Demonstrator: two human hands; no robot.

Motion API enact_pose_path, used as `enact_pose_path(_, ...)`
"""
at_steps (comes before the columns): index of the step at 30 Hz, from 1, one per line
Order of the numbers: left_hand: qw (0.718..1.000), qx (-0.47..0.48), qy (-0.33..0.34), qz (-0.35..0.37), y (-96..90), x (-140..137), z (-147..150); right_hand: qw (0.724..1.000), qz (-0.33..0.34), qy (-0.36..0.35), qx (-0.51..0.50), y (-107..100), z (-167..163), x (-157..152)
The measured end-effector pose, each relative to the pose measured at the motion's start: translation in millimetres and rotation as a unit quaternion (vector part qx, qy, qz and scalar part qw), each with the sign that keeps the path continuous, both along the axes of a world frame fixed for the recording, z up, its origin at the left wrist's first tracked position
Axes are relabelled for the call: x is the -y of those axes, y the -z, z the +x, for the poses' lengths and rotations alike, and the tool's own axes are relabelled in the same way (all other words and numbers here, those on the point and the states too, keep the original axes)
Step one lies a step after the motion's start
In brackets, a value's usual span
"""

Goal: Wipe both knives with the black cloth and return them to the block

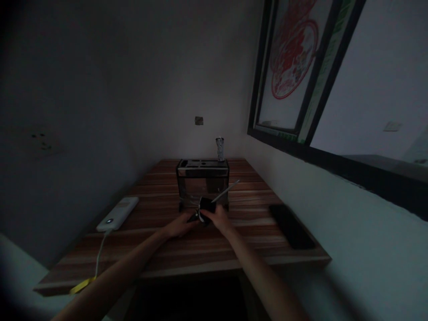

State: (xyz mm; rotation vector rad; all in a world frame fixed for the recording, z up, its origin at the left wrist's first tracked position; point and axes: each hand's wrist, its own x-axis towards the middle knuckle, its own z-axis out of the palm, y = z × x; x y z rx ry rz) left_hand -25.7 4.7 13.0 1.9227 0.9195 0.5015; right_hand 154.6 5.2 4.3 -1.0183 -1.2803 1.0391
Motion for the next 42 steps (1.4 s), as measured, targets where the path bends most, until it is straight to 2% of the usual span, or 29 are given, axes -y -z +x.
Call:
enact_pose_path(5, 0.999, -0.005, 0.001, 0.038, 0.2, -1, 1, 1.000, -0.001, 0.004, 0.021, 8, -5, -1)
enact_pose_path(8, 0.998, -0.006, 0.002, 0.056, 1.3, -3, 1, 0.999, -0.006, 0.031, 0.027, 6, -6, 0)
enact_pose_path(17, 0.998, -0.010, -0.013, 0.058, -4.9, 1, 3, 0.999, 0.006, 0.034, 0.020, 9, -7, -1)
enact_pose_path(24, 0.997, 0.002, 0.019, 0.075, 1.4, -5, 1, 0.999, 0.016, 0.035, 0.033, 4, -5, -1)
enact_pose_path(28, 0.996, -0.002, 0.027, 0.087, 3.1, -7, 2, 0.998, 0.016, 0.054, -0.008, -4, -3, 2)
enact_pose_path(34, 0.994, -0.020, 0.022, 0.108, 7.2, -10, 2, 0.997, -0.022, 0.066, -0.044, -6, 6, -1)
enact_pose_path(37, 0.992, -0.034, 0.009, 0.124, 8.6, -11, 1, 0.992, -0.012, 0.098, -0.081, -8, 14, -6)
enact_pose_path(42, 0.993, -0.052, 0.002, 0.102, 7.9, -10, 1, 0.974, 0.031, 0.145, -0.172, -11, 26, -13)
